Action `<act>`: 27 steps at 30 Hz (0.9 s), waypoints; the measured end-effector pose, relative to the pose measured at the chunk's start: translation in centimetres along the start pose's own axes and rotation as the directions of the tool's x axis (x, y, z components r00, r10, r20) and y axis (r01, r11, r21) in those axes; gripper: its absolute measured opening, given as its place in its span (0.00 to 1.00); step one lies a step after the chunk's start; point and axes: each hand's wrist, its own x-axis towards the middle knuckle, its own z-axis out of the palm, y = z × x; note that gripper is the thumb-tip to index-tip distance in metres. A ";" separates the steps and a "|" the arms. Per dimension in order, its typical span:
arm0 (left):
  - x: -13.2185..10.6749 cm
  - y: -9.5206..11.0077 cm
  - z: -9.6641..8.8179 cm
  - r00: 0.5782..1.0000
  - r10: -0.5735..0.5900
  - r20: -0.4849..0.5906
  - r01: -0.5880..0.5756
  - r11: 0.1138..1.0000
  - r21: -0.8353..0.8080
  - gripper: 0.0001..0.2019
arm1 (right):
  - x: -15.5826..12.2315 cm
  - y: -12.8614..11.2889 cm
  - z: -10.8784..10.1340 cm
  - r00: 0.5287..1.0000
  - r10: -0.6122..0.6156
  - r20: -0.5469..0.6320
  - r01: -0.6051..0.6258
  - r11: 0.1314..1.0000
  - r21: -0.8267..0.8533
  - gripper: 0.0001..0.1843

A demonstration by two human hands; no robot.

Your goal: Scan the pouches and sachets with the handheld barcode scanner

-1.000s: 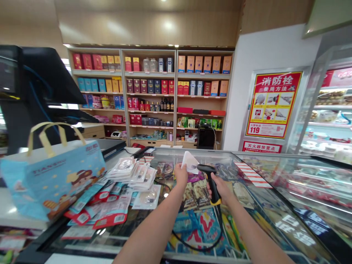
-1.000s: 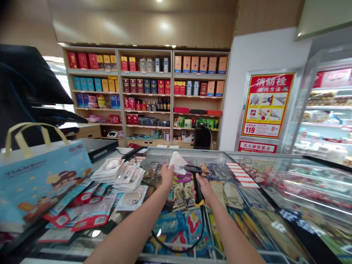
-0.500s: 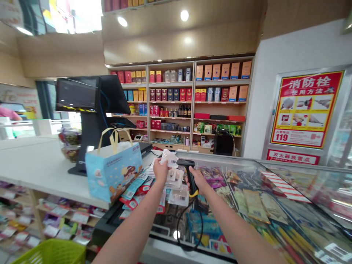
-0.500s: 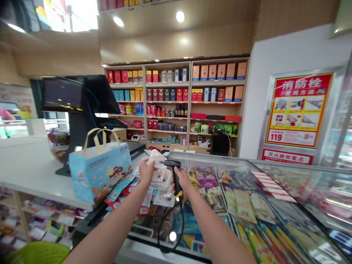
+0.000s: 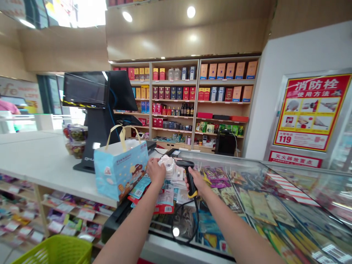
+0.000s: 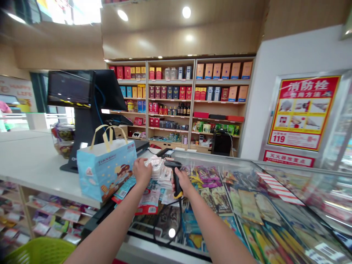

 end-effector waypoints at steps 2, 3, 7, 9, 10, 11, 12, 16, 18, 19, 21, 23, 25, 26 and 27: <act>-0.5 0.4 -0.1 0.999 0.019 -0.036 -0.019 1.000 -0.010 0.13 | -0.5 0.0 -1.2 1.000 0.008 -0.015 -0.007 1.000 0.018 0.20; -0.9 0.6 -0.1 0.998 0.039 -0.055 -0.040 0.999 -0.022 0.12 | -0.7 0.1 -1.8 0.999 0.020 -0.025 -0.019 1.000 0.024 0.20; -3.5 1.1 -0.5 0.976 0.194 0.095 -0.188 0.980 -0.071 0.11 | -1.4 0.7 -4.6 0.995 0.073 -0.065 -0.069 0.996 0.064 0.20; -5.5 1.1 -0.8 0.912 0.229 0.339 -0.229 0.973 -0.041 0.10 | -2.0 1.1 -5.9 0.994 0.079 -0.071 -0.073 0.994 0.086 0.19; -6.5 1.1 -1.1 0.864 0.219 0.453 -0.245 0.969 0.000 0.10 | -2.4 1.3 -6.4 0.994 0.080 -0.075 -0.073 0.993 0.089 0.19; -7.5 1.0 -1.3 0.820 0.196 0.538 -0.264 0.963 0.051 0.10 | -2.9 1.4 -7.0 0.993 0.083 -0.081 -0.076 0.993 0.088 0.18; -8.5 1.0 -1.6 0.786 0.172 0.593 -0.287 0.952 0.104 0.11 | -3.5 1.5 -7.6 0.992 0.086 -0.090 -0.078 0.993 0.086 0.18; -11.1 1.6 -2.5 0.762 0.122 0.635 -0.350 0.904 0.247 0.18 | -6.4 1.8 -10.0 0.981 0.159 -0.107 -0.149 0.984 0.099 0.17; -11.7 2.4 -2.6 0.781 0.102 0.616 -0.346 0.892 0.291 0.22 | -7.5 1.9 -11.1 0.977 0.187 -0.100 -0.170 0.973 0.159 0.19; -12.0 2.9 -2.5 0.790 0.092 0.607 -0.342 0.887 0.310 0.23 | -7.9 1.9 -11.6 0.977 0.192 -0.095 -0.171 0.967 0.191 0.19; -12.3 3.8 -2.2 0.796 0.061 0.602 -0.327 0.881 0.343 0.26 | -8.4 1.9 -12.0 0.980 0.181 -0.087 -0.155 0.957 0.246 0.20; -12.5 4.3 -1.9 0.793 -0.003 0.609 -0.282 0.885 0.371 0.27 | -8.4 1.9 -12.0 0.981 0.175 -0.078 -0.149 0.953 0.264 0.20; -12.5 4.3 -1.6 0.784 -0.090 0.614 -0.201 0.900 0.388 0.28 | -8.3 1.9 -11.8 0.983 0.171 -0.064 -0.151 0.959 0.239 0.19; -12.4 4.1 -1.4 0.778 -0.126 0.615 -0.159 0.909 0.387 0.28 | -8.2 2.0 -11.6 0.984 0.167 -0.055 -0.152 0.965 0.213 0.19; -12.2 3.9 -1.2 0.773 -0.152 0.616 -0.121 0.918 0.379 0.27 | -8.0 2.1 -11.5 0.987 0.158 -0.042 -0.148 0.971 0.185 0.20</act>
